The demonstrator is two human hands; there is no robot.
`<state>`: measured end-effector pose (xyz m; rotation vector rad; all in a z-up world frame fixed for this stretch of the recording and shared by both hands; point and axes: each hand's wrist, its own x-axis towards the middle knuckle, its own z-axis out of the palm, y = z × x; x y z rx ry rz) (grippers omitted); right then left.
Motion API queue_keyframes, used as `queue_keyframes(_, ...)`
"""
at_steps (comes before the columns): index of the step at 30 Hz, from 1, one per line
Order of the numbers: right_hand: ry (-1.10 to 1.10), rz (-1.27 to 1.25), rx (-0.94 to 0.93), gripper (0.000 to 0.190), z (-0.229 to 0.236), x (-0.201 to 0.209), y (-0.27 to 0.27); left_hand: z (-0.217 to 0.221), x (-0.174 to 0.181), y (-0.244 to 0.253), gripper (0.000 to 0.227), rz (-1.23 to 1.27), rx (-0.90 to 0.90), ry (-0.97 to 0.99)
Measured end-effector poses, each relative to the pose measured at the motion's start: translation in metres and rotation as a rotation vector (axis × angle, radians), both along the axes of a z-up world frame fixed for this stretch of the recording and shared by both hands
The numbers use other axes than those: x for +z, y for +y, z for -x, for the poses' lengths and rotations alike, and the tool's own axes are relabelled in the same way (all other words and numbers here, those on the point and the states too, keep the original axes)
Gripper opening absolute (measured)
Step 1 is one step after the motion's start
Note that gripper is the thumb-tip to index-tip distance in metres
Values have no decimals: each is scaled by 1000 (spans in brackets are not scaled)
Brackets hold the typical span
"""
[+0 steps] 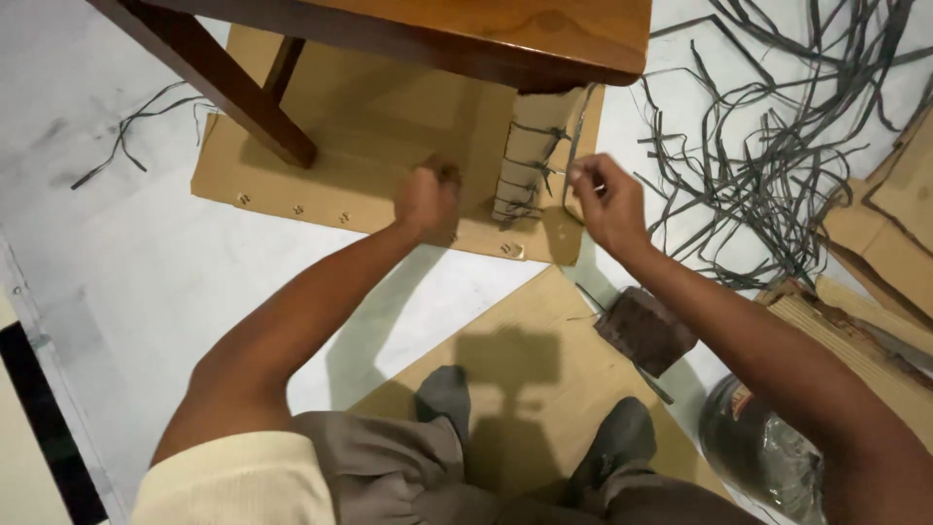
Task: Secure cardboard protection around wooden table legs using plastic ties.
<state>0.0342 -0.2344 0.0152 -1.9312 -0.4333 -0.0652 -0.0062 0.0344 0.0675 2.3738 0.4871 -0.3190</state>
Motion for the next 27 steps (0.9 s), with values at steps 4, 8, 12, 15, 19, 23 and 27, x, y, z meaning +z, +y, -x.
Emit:
queue_keyframes(4,-168,-21,22,11,7,72,13,-7,-48,44,44,81,188,-181)
queue_keyframes(8,-282,-21,124,32,21,117,35,5,-37,86,24,42,253,-588)
queue_keyframes(12,-331,6,166,58,27,134,54,25,34,121,11,-61,222,-1065)
queue_keyframes(15,-324,8,108,69,30,127,64,10,28,176,18,-150,578,-1166)
queue_keyframes(19,-331,-31,65,67,33,134,85,-5,44,237,30,-245,600,-1327)
queue_keyframes(23,-274,-70,-62,65,35,131,97,-16,69,265,67,285,602,-1317)
queue_keyframes(27,-239,-130,-91,74,32,140,107,-33,73,281,77,431,560,-1249)
